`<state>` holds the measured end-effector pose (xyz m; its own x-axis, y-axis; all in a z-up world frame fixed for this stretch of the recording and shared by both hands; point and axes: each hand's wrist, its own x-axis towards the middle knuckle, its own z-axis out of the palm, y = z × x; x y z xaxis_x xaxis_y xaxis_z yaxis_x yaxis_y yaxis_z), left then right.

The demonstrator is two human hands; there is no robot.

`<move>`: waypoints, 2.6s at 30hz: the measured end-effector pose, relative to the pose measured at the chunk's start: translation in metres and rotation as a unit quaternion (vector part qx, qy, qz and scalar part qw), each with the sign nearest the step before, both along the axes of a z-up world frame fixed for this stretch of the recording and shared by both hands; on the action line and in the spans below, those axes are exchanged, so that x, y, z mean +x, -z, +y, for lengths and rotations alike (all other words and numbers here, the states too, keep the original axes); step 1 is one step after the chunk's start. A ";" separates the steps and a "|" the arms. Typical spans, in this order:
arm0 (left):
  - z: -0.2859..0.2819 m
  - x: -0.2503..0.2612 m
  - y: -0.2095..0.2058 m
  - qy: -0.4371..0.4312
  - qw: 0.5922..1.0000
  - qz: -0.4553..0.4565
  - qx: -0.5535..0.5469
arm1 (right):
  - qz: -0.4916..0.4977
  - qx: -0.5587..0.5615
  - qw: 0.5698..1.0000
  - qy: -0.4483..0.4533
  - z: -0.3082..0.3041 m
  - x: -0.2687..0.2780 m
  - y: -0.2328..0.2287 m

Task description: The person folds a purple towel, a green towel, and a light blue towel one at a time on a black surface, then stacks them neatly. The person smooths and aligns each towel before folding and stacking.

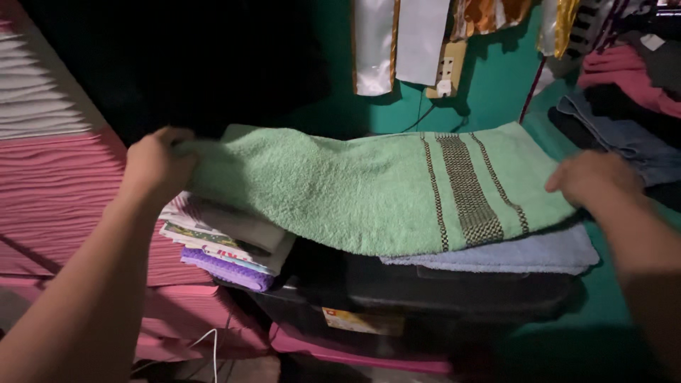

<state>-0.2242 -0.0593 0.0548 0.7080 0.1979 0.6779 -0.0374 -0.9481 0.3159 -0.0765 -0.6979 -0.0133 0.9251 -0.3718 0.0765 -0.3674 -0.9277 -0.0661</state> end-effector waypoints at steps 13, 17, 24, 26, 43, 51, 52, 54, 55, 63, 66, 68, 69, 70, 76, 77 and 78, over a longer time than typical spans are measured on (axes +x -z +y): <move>-0.013 -0.051 -0.005 -0.141 0.987 0.052 -0.053 | 0.062 -0.083 0.994 0.028 -0.124 0.093 0.095; -0.005 -0.041 -0.004 -0.146 0.985 -0.027 -0.085 | 0.031 -0.099 0.994 0.014 -0.141 0.111 0.096; 0.022 -0.024 0.047 -0.290 0.915 0.274 -0.058 | 0.120 -0.016 0.989 0.090 -0.097 0.052 0.131; 0.028 -0.016 0.057 -0.292 0.887 0.348 -0.087 | 0.110 -0.021 0.989 0.093 -0.081 0.037 0.122; -0.142 0.027 -0.068 -0.143 0.975 0.101 -0.140 | 0.033 0.360 0.779 -0.512 0.277 -0.077 -0.070; -0.225 0.043 -0.043 0.493 0.849 0.050 -0.184 | -0.038 0.855 0.495 -0.153 0.247 -0.011 -0.036; -0.229 0.044 -0.035 0.467 0.863 0.065 -0.180 | -0.074 0.898 0.414 -0.130 0.221 -0.006 -0.027; -0.239 0.049 -0.013 0.421 0.886 0.095 -0.170 | -0.107 0.944 0.294 -0.106 0.147 -0.012 0.000; -0.241 0.053 0.000 0.408 0.887 0.128 -0.173 | -0.125 0.944 0.297 -0.069 0.109 -0.023 0.019; -0.262 0.107 0.104 0.314 0.824 0.435 -0.182 | -0.151 0.717 0.680 0.040 -0.005 -0.089 0.129; -0.278 0.119 0.113 0.283 0.835 0.459 -0.115 | -0.135 0.762 0.623 0.116 0.000 -0.090 0.097; -0.285 0.114 0.110 0.198 0.851 0.479 -0.077 | -0.138 0.739 0.644 0.141 0.011 -0.090 0.062; -0.289 0.107 0.107 0.179 0.848 0.495 -0.055 | -0.146 0.692 0.693 0.140 0.017 -0.090 0.045; -0.294 0.098 0.104 0.161 0.844 0.510 -0.033 | -0.157 0.615 0.760 0.140 0.024 -0.091 0.028; -0.327 0.041 0.084 0.173 0.858 0.482 0.036 | 0.006 0.031 0.998 -0.060 0.075 -0.050 -0.020; -0.333 0.034 0.081 0.183 0.858 0.477 0.055 | 0.002 0.013 0.995 -0.095 0.081 -0.041 -0.016; -0.338 0.026 0.079 0.193 0.857 0.472 0.074 | -0.002 -0.004 0.992 -0.129 0.088 -0.029 -0.009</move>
<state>-0.1978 -0.3973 -0.0238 0.9481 -0.2130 -0.2360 -0.1510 -0.9550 0.2551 -0.1059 -0.6103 -0.0045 0.9890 -0.1222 0.0828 -0.1176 -0.9913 -0.0587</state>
